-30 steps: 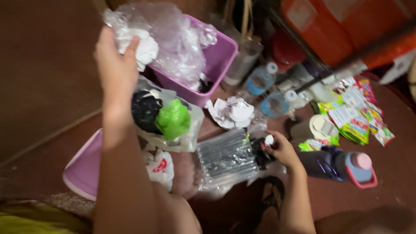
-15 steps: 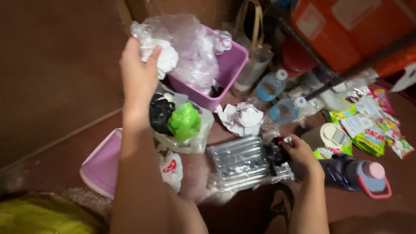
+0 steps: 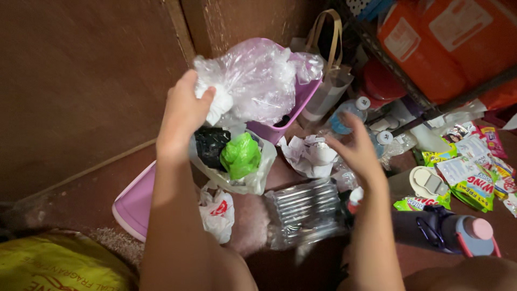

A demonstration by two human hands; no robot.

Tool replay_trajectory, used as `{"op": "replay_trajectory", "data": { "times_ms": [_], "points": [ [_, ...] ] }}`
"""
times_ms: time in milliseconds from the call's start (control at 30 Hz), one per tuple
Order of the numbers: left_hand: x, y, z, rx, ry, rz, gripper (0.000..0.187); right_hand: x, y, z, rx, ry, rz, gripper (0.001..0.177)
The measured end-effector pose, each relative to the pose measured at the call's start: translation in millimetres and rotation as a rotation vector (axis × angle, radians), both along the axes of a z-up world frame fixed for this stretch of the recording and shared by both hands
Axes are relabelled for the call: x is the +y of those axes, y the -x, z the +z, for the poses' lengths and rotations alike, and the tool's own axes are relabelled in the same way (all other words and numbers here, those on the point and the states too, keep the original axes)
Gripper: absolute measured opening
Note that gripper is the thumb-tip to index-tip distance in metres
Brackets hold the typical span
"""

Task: The person sorts through various discarded items on the floor, placing some into a plastic bag and others into a small pink trash bin. They then move to a desk and handle a set of items encased in bubble wrap.

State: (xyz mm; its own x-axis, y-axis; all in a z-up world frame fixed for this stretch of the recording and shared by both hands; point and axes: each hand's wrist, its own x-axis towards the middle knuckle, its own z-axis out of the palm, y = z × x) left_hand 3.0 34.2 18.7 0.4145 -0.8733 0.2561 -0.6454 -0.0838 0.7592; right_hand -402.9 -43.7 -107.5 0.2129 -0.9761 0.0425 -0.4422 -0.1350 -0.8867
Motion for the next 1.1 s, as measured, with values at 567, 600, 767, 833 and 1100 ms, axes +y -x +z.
{"op": "replay_trajectory", "data": {
  "times_ms": [567,600,767,833,1100],
  "points": [
    [-14,13,-24,-0.157,-0.399,0.000,0.047,-98,-191,40,0.345,-0.076,0.695,0.146],
    [-15,15,-26,-0.153,-0.373,0.009,0.047,-100,-193,38,0.313,-0.014,0.702,0.137],
    [-30,26,-40,0.180,-0.236,0.082,0.043,-101,-196,67,0.010,0.065,0.646,0.110],
    [-40,29,-43,0.239,-0.008,0.055,0.039,-88,-197,91,-0.151,-0.033,0.753,0.110],
    [-29,24,-12,0.460,0.068,-0.055,0.048,-51,-221,107,-0.328,0.096,0.728,0.064]
  ]
}}
